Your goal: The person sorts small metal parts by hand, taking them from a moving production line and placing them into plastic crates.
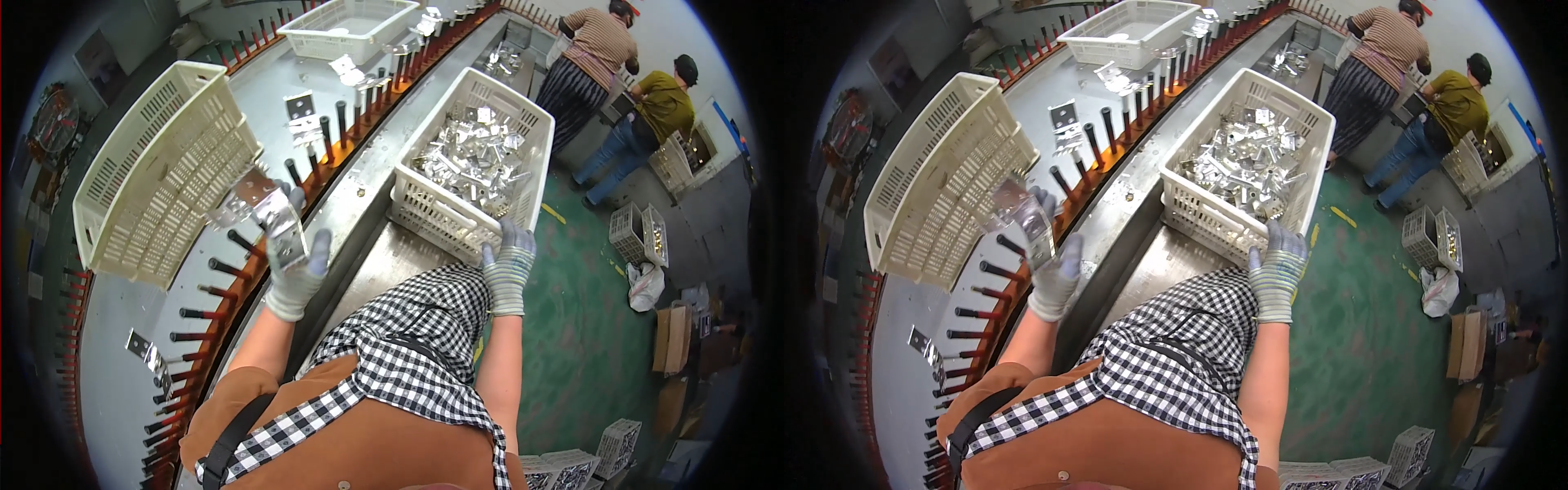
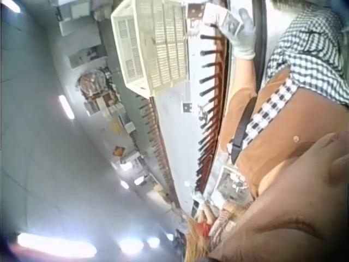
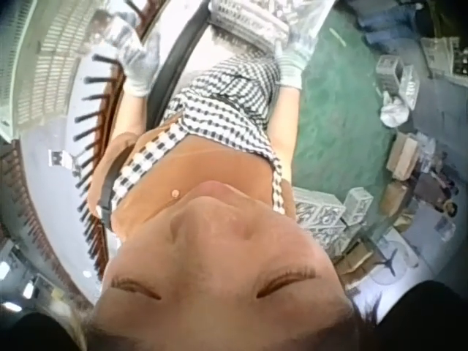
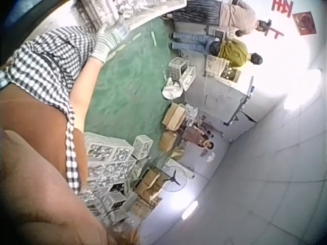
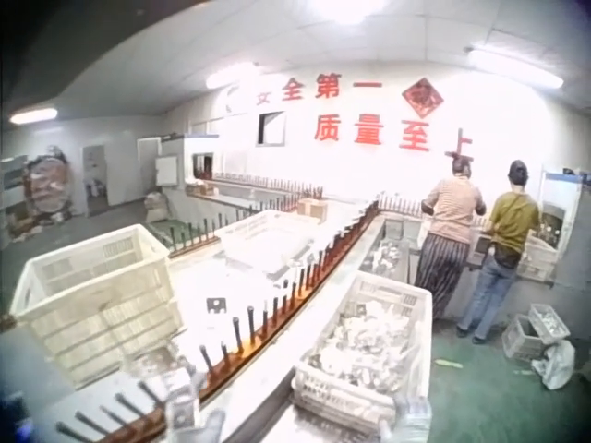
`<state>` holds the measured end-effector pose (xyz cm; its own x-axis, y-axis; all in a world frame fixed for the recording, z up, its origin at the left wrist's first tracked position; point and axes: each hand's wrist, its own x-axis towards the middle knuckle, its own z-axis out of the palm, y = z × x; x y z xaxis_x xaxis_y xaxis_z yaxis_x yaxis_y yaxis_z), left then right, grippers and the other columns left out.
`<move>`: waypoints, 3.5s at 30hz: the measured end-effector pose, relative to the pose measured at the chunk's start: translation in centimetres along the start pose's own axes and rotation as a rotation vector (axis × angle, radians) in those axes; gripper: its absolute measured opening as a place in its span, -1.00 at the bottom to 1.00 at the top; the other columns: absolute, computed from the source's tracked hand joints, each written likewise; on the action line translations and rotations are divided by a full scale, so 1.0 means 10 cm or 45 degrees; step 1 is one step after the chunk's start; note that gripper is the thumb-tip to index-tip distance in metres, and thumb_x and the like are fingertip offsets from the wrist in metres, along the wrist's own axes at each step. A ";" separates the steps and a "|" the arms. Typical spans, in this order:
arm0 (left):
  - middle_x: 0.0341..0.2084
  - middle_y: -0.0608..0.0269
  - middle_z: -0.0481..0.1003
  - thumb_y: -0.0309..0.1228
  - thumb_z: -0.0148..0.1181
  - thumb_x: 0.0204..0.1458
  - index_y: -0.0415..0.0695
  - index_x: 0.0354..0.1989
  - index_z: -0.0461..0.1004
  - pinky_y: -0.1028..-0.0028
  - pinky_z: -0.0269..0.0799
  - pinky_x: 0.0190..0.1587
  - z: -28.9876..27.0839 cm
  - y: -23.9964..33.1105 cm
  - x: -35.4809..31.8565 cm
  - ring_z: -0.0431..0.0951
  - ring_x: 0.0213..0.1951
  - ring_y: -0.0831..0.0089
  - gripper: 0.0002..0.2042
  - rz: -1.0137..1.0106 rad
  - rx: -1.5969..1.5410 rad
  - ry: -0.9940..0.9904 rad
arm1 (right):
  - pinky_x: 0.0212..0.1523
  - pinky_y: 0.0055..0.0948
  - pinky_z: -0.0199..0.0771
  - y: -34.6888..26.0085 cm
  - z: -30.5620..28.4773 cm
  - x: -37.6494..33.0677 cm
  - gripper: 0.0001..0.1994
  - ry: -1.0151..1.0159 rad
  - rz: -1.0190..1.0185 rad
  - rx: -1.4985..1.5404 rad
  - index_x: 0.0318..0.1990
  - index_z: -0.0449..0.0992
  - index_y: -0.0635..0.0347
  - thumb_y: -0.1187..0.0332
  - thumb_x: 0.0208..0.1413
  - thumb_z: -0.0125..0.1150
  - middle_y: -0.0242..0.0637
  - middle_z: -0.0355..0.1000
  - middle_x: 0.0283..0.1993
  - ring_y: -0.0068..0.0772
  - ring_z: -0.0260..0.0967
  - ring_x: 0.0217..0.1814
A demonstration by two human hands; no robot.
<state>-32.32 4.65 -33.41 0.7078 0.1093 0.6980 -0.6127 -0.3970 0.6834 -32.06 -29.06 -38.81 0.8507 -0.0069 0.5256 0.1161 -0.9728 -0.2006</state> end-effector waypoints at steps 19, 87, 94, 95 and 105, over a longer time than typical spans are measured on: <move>0.11 0.02 0.31 -0.48 0.04 0.10 -0.32 0.17 0.24 0.38 0.16 0.17 -0.20 -0.55 0.23 0.32 0.10 0.28 -0.57 -0.039 0.415 0.402 | 0.24 -0.05 0.06 -0.11 -0.12 0.02 -0.43 -0.015 0.102 0.104 0.06 0.29 0.14 0.34 -0.22 0.24 -0.18 0.32 -0.05 -0.15 0.23 0.06; -0.04 -0.10 0.39 -0.04 0.12 0.05 -0.27 0.01 0.40 0.23 0.26 0.10 0.63 -1.45 1.22 0.36 0.02 0.04 -0.47 0.017 1.263 0.060 | 0.25 -0.13 0.06 -0.13 -0.11 -0.12 -0.44 0.125 0.122 0.050 0.06 0.33 0.25 0.30 -0.20 0.19 -0.16 0.35 -0.08 -0.17 0.27 0.03; -0.51 0.03 0.47 -0.26 0.12 0.08 -0.16 -0.47 0.53 0.08 0.33 -0.30 0.45 -1.17 0.97 0.42 -0.48 0.05 -0.77 0.571 0.896 0.562 | 0.28 -0.16 0.05 -0.14 -0.04 -0.11 -0.38 0.176 0.090 0.004 0.06 0.30 0.27 0.29 -0.28 0.25 -0.13 0.32 -0.03 -0.10 0.22 0.11; -0.52 0.02 0.49 -0.30 0.12 0.08 -0.20 -0.47 0.53 0.10 0.34 -0.32 0.50 -1.02 0.93 0.43 -0.48 0.07 -0.78 0.493 0.637 0.613 | 0.28 -0.16 0.05 -0.13 -0.04 -0.12 -0.37 0.181 0.094 0.008 0.06 0.30 0.27 0.28 -0.29 0.26 -0.13 0.32 -0.04 -0.10 0.22 0.10; -0.38 0.12 0.49 -0.38 0.07 0.11 -0.26 -0.27 0.47 0.31 0.36 -0.25 -0.98 -1.53 0.47 0.46 -0.36 0.29 -0.82 0.591 1.187 0.577 | 0.17 -0.10 0.17 -0.18 -0.23 -0.02 -0.47 0.096 0.157 0.330 0.06 0.36 0.19 0.37 -0.20 0.14 -0.06 0.34 -0.11 -0.07 0.26 -0.03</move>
<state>-23.06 20.14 -38.51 0.1721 0.0190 0.9849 -0.1481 -0.9879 0.0450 -33.63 -27.82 -36.69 0.8273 -0.1479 0.5420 0.1496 -0.8719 -0.4662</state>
